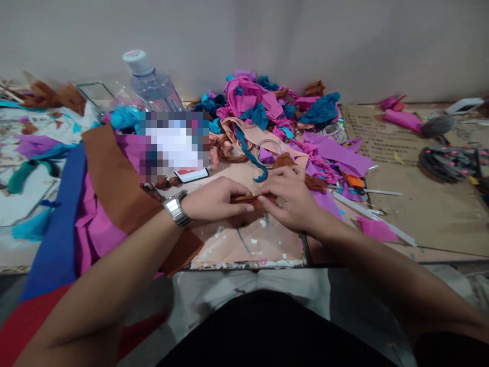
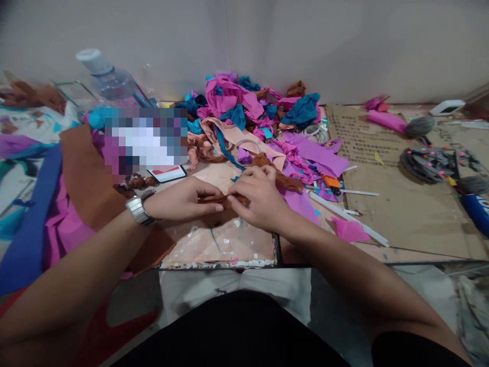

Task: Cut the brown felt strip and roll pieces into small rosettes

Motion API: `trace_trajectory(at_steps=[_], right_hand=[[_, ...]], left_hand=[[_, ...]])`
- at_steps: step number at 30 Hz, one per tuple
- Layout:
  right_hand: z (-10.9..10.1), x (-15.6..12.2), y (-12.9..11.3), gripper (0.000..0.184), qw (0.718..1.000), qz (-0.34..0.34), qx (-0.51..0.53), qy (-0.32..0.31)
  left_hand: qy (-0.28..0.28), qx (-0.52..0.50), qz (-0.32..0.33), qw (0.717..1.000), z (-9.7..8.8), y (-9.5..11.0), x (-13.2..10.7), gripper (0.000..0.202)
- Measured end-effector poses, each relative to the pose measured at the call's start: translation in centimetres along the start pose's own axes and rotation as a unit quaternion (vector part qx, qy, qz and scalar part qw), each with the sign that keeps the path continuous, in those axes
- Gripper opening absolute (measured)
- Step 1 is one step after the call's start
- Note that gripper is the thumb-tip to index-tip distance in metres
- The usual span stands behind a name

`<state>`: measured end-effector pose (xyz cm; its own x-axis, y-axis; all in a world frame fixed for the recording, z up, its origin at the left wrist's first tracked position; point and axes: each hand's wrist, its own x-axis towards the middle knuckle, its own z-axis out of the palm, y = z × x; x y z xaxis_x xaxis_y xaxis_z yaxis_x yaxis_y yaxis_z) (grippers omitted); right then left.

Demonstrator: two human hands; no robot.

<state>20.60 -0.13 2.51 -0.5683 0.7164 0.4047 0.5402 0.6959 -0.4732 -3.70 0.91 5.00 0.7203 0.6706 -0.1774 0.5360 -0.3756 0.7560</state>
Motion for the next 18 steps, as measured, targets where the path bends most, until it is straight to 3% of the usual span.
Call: trace_trajectory(at_steps=[4, 18], right_hand=[[0.06, -0.09, -0.05, 0.009, 1.000, -0.002, -0.007, -0.006], [0.30, -0.07, -0.14, 0.008, 1.000, -0.005, -0.011, -0.014]], left_hand=[[-0.035, 0.014, -0.006, 0.999, -0.04, 0.03, -0.13, 0.040], [0.025, -0.031, -0.005, 0.999, 0.69, -0.17, 0.33, 0.043]])
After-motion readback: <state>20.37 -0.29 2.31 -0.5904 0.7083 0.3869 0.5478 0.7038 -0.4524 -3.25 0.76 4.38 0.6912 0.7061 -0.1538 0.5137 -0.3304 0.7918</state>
